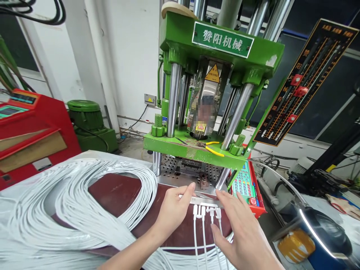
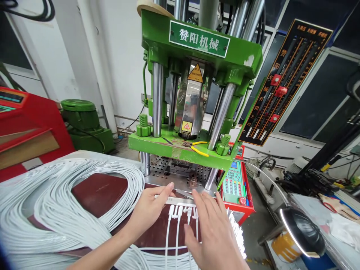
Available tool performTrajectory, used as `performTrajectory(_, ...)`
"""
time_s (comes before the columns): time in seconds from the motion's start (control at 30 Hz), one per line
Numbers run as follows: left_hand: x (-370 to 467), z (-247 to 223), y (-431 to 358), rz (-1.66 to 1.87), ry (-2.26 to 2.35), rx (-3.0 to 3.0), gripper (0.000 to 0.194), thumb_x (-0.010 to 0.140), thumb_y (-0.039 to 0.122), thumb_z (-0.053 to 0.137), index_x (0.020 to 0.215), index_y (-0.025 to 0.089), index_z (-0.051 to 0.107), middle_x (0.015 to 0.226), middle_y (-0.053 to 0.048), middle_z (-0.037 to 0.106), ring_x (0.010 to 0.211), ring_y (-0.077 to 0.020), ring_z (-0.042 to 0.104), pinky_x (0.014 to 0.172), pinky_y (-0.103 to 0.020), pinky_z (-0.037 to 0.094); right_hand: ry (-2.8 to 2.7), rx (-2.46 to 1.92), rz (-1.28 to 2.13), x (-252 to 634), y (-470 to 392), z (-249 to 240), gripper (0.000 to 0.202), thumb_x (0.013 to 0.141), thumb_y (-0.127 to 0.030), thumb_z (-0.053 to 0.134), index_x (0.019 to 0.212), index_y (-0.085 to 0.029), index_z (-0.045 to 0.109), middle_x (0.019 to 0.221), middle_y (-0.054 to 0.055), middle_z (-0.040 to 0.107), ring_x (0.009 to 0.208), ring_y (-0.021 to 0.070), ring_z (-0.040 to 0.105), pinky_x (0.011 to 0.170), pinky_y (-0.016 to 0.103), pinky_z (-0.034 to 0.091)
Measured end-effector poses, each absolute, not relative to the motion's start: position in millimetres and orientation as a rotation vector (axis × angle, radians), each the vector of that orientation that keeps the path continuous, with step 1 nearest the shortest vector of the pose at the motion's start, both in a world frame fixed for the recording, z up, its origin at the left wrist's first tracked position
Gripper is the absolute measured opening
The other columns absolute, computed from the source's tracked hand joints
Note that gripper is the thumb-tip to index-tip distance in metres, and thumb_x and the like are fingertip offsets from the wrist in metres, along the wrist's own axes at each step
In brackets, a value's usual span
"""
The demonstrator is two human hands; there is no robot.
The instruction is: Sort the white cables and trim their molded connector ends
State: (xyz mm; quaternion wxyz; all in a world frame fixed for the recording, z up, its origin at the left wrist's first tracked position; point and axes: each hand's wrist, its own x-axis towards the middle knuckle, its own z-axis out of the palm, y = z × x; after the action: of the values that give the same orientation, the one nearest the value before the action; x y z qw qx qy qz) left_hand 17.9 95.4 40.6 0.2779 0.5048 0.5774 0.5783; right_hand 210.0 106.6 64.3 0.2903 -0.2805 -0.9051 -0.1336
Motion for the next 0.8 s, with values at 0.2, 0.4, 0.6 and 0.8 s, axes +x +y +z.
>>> performTrajectory(0.2,27.4,43.3,94.4,1.572,1.527,1.397,0.049,0.086,0.050,0.047,0.055,0.015,0.063,0.053,0.000,0.057,0.057,-0.0154,0.051,0.057,-0.024,0.039,-2.341,-0.744,-0.473,181.3,94.0,66.3,0.042,0.084,-0.015,0.041,0.125,-0.009,0.050,0.099,0.012,0.065,0.094,0.0280,0.061,0.096,0.059,0.040)
performTrajectory(0.4,31.5,40.5,92.6,1.554,1.528,1.417,0.050,0.086,0.049,0.046,0.052,0.015,0.059,0.050,0.001,0.051,0.054,-0.0135,0.047,0.053,-0.024,0.035,-2.190,-0.618,-0.535,173.6,97.1,47.6,0.029,0.085,-0.008,0.039,0.106,-0.006,0.059,0.093,0.015,0.069,0.089,0.0235,0.064,0.102,0.048,0.037)
performTrajectory(0.6,33.9,33.1,90.6,1.452,1.534,1.449,0.051,0.088,0.051,0.042,0.053,0.016,0.054,0.049,0.003,0.041,0.052,-0.0112,0.038,0.052,-0.024,0.029,-2.157,-0.689,-0.286,198.3,111.6,60.5,0.016,0.086,-0.010,0.047,0.082,-0.017,0.060,0.066,-0.002,0.064,0.053,0.0124,0.057,0.102,0.050,0.040)
performTrajectory(0.8,30.3,34.8,93.7,1.435,1.539,1.431,0.047,0.086,0.051,0.046,0.057,0.017,0.059,0.051,0.004,0.039,0.053,-0.0114,0.036,0.054,-0.024,0.030,-2.185,-1.085,-0.335,314.7,101.2,63.5,0.015,0.086,-0.035,0.055,0.088,-0.023,0.065,0.089,0.003,0.070,0.080,0.0228,0.067,0.098,0.053,0.042)
